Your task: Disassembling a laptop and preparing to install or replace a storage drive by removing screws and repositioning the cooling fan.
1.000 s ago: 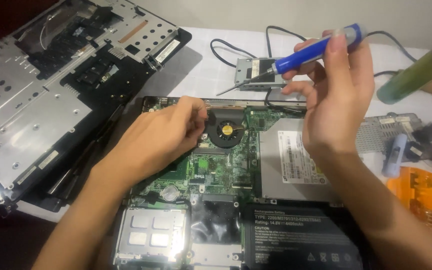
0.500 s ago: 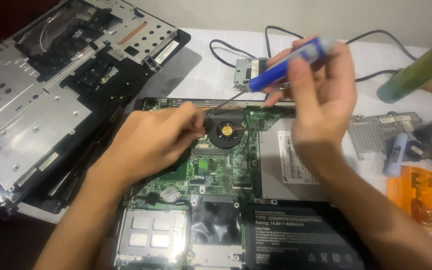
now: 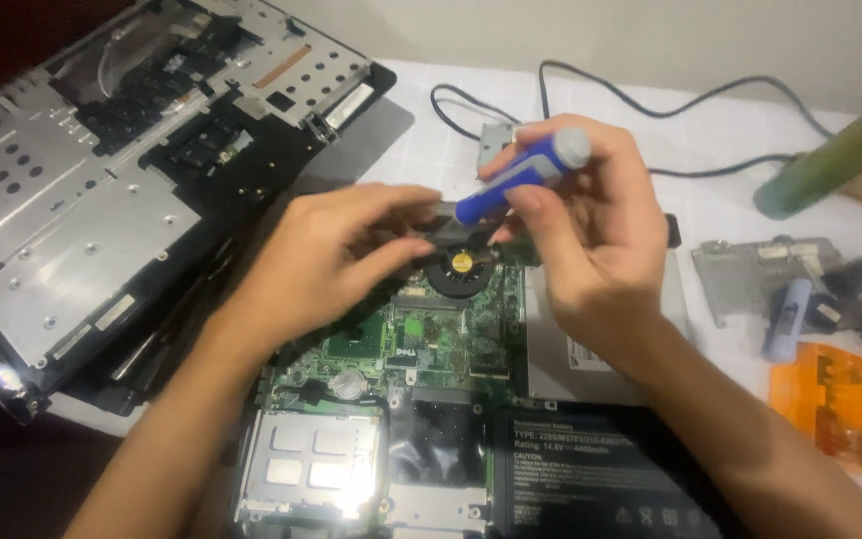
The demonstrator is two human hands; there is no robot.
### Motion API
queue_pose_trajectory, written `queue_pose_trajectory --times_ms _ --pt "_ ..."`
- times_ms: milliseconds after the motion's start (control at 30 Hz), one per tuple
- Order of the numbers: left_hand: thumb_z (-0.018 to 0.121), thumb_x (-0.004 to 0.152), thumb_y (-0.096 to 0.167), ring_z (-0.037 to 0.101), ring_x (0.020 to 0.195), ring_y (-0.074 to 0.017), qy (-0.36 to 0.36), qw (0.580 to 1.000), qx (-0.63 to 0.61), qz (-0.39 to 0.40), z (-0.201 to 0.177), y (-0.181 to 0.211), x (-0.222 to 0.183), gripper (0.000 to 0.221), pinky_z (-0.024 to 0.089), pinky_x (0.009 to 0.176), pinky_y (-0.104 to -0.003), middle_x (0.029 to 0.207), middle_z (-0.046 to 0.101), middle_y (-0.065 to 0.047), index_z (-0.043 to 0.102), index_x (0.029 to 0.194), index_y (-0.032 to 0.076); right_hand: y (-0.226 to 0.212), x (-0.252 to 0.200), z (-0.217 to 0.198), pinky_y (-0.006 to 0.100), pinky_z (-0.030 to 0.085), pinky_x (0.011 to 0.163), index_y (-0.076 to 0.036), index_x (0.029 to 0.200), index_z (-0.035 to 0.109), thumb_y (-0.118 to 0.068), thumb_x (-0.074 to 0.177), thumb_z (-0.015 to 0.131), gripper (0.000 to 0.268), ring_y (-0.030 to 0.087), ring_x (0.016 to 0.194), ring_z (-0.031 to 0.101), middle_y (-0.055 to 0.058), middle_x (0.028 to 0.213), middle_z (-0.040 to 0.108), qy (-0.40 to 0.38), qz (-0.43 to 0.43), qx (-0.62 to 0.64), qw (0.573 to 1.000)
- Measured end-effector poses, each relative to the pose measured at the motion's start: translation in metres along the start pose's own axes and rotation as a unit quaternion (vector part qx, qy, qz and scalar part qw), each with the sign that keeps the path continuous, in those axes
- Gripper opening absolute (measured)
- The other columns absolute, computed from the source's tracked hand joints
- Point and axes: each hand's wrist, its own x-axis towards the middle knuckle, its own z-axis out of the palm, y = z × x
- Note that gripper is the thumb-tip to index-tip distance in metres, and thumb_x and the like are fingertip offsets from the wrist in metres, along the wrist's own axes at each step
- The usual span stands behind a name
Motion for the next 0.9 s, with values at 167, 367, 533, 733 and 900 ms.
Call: queue_pose_trajectory --times_ms 167,367,533,733,900 --pt "0.076 0.091 0.012 0.075 0.084 -0.0132 0.064 0.997 -0.028 0.027 0.004 -0.003 0.001 0.017 0.059 0.079 -0.026 0.101 0.080 -0.006 0.077 0.107 0.006 0.000 0.028 0.008 0.028 0.064 0.086 -0.001 0.129 0.048 -0.002 0.107 0.054 0.023 0.022 0.101 0.069 0.015 0.114 0.065 -0.050 -0.020 -0.001 0.999" --pt "0.070 0.094 0.023 0.075 0.071 -0.0106 0.035 0.995 -0.021 -0.086 0.000 -0.006 -0.005 0.022 0.053 0.061 -0.026 0.090 0.080 0.003 0.063 0.111 0.012 0.005 0.049 0.030 0.036 0.065 0.108 -0.006 0.140 0.048 -0.006 0.106 0.057 0.035 0.026 0.123 0.071 0.014 0.132 0.065 -0.135 0.025 0.051 0.989" --pt "0.063 0.098 0.022 0.082 0.084 -0.0152 0.010 0.996 -0.026 -0.080 -0.005 0.001 -0.004 0.028 0.057 0.062 -0.026 0.096 0.082 0.001 0.059 0.122 0.010 0.012 0.049 0.033 0.037 0.070 0.106 -0.008 0.144 0.047 0.000 0.104 0.063 0.044 0.027 0.119 0.075 0.017 0.130 0.068 -0.113 0.029 0.074 0.990" --pt "0.058 0.099 0.024 0.081 0.092 -0.0211 -0.011 0.996 -0.019 -0.088 -0.005 0.000 -0.006 0.035 0.061 0.080 -0.034 0.102 0.083 -0.002 0.053 0.131 0.008 0.004 0.050 0.034 0.036 0.068 0.107 -0.004 0.142 0.049 -0.001 0.103 0.064 0.042 0.026 0.117 0.075 0.017 0.129 0.069 -0.109 0.028 0.056 0.992" --pt "0.059 0.100 0.022 0.081 0.089 -0.0200 0.008 0.999 -0.019 -0.048 -0.003 -0.002 -0.008 0.033 0.060 0.081 -0.031 0.098 0.082 -0.001 0.054 0.130 0.009 0.001 0.051 0.035 0.033 0.067 0.104 -0.002 0.140 0.050 -0.003 0.101 0.065 0.041 0.025 0.113 0.076 0.017 0.126 0.070 -0.112 0.043 0.032 0.992"
